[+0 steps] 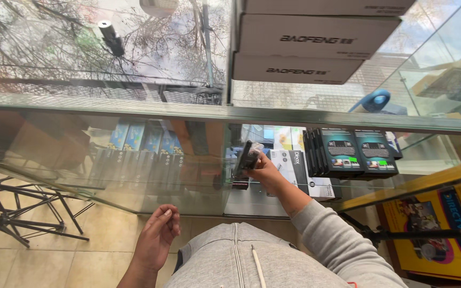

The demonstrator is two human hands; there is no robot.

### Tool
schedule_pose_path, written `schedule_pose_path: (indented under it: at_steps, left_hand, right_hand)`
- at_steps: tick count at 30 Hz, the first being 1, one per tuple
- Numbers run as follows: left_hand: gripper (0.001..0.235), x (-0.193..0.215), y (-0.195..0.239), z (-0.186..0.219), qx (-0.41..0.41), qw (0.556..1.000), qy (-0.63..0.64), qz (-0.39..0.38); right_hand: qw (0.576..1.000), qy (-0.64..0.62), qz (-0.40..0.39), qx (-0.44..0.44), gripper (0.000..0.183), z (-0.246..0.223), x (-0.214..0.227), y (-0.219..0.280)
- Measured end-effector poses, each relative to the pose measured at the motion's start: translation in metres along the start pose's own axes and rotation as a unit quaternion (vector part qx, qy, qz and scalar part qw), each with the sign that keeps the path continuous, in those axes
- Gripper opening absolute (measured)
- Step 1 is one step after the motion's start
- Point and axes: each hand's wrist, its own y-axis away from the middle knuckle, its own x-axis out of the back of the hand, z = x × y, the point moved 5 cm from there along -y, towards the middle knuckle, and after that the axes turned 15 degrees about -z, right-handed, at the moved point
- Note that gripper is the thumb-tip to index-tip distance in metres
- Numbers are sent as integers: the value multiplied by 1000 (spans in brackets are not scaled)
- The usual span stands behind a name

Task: The person organizes boxes of electronic equipment on a glass display shelf, picking up and rearranging walkie-talkie boxes and other small boxed devices.

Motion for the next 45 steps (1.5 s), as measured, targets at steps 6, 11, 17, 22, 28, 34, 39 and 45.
schedule_pose_path:
  at_steps: [6, 11, 17, 22, 28, 34, 39, 45]
  left_hand:
    - [14, -42, -5, -25, 11, 999, 5, -37]
    - [14, -86, -20, -17, -71, 985, -146, -65]
    - [17, -253, -11, 133, -433, 695, -560, -126]
    - [18, -385, -2, 201, -580, 379, -718, -65]
    - [21, -408, -89, 228, -527, 182, -829, 41]
    - [23, -405, -127, 234, -476, 208, -854, 35]
    - [20, -407, -171, 249, -448, 239, -861, 23]
    - [15, -431, -196, 247, -444, 236, -864, 25]
  right_hand:
    - [996, 36, -77, -13, 61, -66, 3, 99]
    - [989, 91, -114, 6, 56, -120, -6, 169]
    - [986, 71, -127, 87, 64, -165, -44, 233]
    - [977, 90, -181, 74, 63, -190, -46, 273]
    - [971, 88, -213, 60, 59, -196, -42, 303]
    - [977, 66, -195, 53, 58, -194, -35, 315]
    - [971, 73, -216, 67, 58, -213, -41, 313]
    - [948, 152, -264, 86, 62, -295, -95, 301]
